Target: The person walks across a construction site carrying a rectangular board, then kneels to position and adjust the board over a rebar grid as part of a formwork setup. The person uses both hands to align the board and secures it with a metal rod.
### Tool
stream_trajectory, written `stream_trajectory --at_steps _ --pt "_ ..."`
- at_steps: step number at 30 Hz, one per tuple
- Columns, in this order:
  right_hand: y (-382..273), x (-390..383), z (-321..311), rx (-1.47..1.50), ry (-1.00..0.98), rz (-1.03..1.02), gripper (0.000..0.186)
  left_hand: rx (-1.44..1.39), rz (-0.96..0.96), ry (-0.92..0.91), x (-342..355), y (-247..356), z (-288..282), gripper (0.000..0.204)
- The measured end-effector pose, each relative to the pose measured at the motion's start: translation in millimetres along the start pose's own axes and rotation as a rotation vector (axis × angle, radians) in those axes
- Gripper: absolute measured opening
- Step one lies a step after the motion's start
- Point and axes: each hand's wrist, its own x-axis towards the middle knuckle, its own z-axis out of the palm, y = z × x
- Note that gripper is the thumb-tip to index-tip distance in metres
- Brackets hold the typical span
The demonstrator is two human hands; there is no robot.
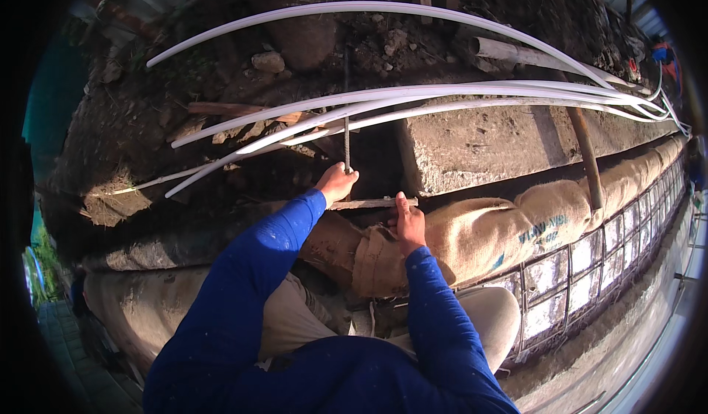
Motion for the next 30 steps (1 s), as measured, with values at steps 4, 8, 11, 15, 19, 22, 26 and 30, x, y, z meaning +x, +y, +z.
stream_trajectory --at_steps 4,8,11,15,19,22,26,30 --pt "4.6 5.0 -2.9 -0.017 -0.014 -0.018 0.071 0.229 -0.069 -0.015 -42.1 43.7 -16.5 0.062" --pt "16.4 17.8 -1.8 -0.207 0.057 -0.174 0.078 0.290 -0.014 0.017 -71.9 57.1 -18.3 0.077" --pt "16.9 18.6 -4.2 -0.256 0.053 -0.208 0.080 0.308 -0.070 0.024 -73.2 66.0 -15.8 0.085" --pt "6.7 12.1 -4.9 -0.441 0.053 -0.294 0.083 0.349 -0.081 0.215 -75.5 61.3 -4.3 0.057" --pt "-0.8 15.1 -15.3 -0.550 0.006 -0.212 0.086 0.368 -0.120 0.194 -76.3 77.3 -10.6 0.057" --pt "2.3 19.7 -21.3 -0.526 -0.059 -0.206 0.085 0.376 -0.091 0.207 -74.5 71.7 -8.3 0.054" --pt "-5.9 19.6 -27.5 -0.544 -0.264 -0.116 0.074 0.323 -0.087 0.191 -70.9 63.5 -6.3 0.058" --pt "-97.2 -15.1 -55.5 -0.638 -0.465 -0.311 0.049 0.230 -0.075 0.139 -65.5 45.2 -8.8 0.062"
